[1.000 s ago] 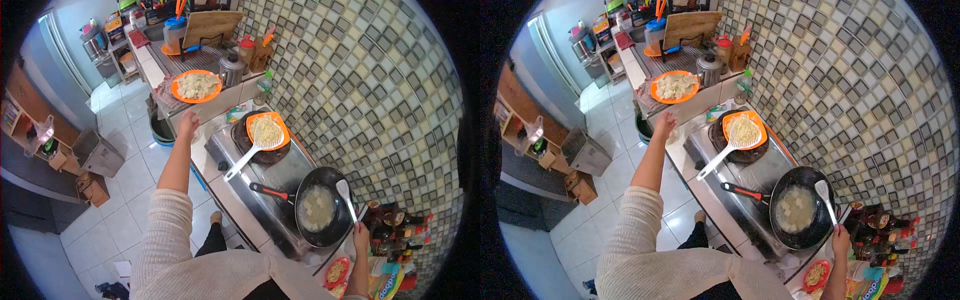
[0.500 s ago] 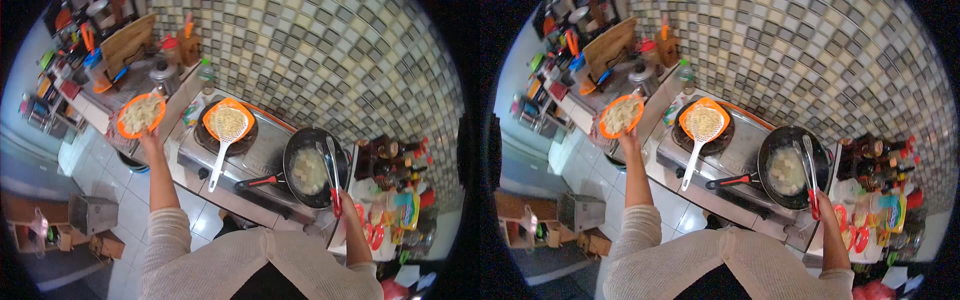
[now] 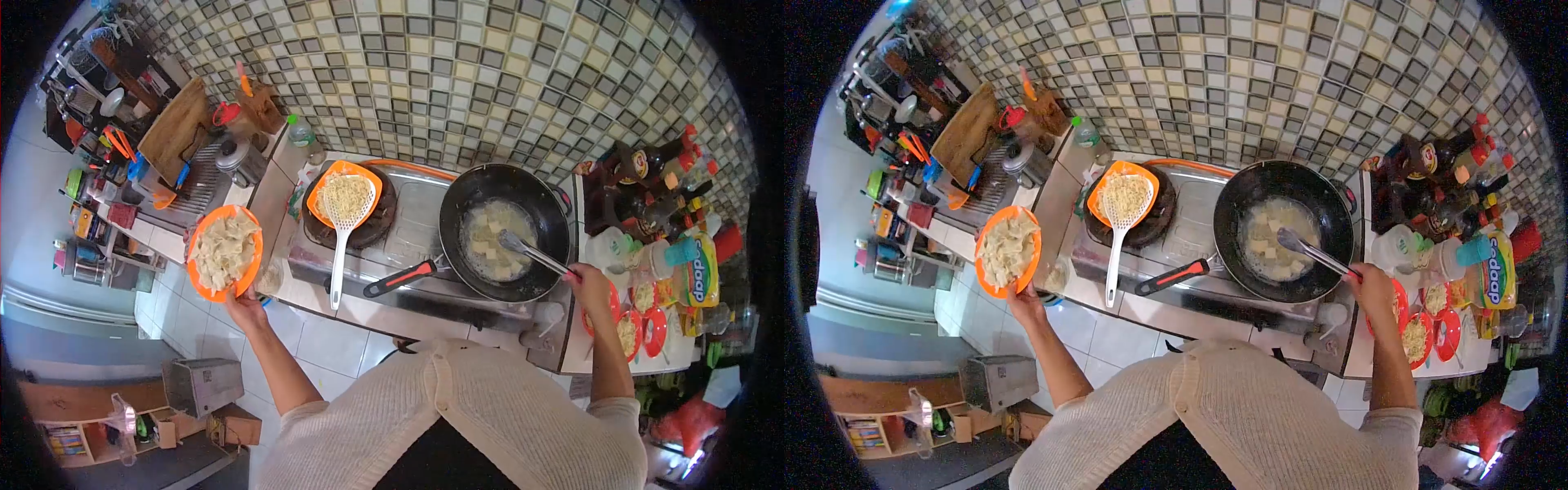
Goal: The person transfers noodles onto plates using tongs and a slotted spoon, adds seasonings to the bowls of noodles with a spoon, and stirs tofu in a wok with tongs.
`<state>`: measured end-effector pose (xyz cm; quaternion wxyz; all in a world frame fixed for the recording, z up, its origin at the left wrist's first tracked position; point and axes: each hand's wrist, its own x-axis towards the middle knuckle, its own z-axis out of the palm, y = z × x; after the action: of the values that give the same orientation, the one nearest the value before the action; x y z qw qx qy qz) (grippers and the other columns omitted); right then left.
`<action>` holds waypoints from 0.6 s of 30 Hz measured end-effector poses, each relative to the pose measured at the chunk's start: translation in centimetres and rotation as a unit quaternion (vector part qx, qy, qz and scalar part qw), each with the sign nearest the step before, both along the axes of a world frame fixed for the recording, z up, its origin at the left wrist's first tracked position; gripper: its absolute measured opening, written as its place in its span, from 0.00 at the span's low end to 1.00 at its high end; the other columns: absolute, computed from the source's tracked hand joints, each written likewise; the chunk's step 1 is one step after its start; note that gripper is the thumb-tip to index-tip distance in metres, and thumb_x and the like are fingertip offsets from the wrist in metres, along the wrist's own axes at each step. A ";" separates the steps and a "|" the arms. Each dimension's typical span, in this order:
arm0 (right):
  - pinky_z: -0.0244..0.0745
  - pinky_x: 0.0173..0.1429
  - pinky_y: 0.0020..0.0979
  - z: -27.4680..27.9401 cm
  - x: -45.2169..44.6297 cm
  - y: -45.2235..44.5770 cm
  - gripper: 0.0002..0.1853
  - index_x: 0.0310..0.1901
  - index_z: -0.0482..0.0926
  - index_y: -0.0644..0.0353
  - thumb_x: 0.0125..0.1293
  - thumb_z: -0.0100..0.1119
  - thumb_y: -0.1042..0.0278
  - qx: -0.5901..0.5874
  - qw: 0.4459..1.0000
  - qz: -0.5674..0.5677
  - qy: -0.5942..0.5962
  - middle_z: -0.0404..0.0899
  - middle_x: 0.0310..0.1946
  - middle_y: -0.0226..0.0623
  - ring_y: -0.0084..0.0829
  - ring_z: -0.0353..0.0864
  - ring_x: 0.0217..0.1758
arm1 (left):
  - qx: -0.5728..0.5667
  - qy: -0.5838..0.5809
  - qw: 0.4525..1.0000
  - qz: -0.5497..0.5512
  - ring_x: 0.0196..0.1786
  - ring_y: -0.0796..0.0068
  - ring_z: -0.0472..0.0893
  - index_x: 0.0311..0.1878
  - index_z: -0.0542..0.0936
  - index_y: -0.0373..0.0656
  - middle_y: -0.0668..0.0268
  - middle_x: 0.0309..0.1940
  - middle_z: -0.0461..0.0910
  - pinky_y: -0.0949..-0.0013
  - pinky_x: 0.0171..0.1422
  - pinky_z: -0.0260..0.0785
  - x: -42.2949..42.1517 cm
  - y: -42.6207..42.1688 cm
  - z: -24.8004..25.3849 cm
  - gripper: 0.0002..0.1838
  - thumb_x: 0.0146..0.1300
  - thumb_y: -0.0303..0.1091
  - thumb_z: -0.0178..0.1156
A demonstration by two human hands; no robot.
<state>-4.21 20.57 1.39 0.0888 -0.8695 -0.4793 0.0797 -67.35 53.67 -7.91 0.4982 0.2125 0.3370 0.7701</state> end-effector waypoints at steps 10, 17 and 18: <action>0.61 0.18 0.21 -2.5 -2.5 -0.9 0.20 0.41 0.76 0.61 0.74 0.48 0.49 0.113 0.709 -0.196 0.668 0.74 0.22 0.29 0.23 0.70 0.16 | -0.025 -0.047 0.998 -0.045 0.51 0.59 0.83 0.59 0.69 0.28 0.51 0.52 0.79 0.64 0.49 0.84 3.9 -7.7 5.7 0.20 0.64 0.25 0.51; 0.71 0.32 0.32 -4.8 -10.7 0.6 0.29 0.58 0.71 0.62 0.72 0.46 0.41 0.054 0.518 -0.099 0.848 0.76 0.35 0.34 0.27 0.73 0.27 | -0.047 -0.059 0.991 -0.106 0.51 0.57 0.83 0.62 0.68 0.32 0.53 0.55 0.78 0.64 0.48 0.84 3.3 -9.0 5.9 0.23 0.63 0.21 0.53; 0.70 0.31 0.32 -5.2 -11.5 0.9 0.30 0.60 0.70 0.61 0.72 0.45 0.41 0.049 0.528 -0.093 0.843 0.76 0.34 0.32 0.28 0.72 0.26 | -0.038 -0.022 0.992 -0.115 0.59 0.57 0.78 0.66 0.64 0.33 0.52 0.61 0.73 0.60 0.54 0.82 3.2 -9.2 6.4 0.26 0.63 0.23 0.55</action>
<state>-15.75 21.43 -3.85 0.5012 -0.4318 -0.1014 0.7430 -64.19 44.50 -1.56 0.5986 0.2141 0.3285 0.6985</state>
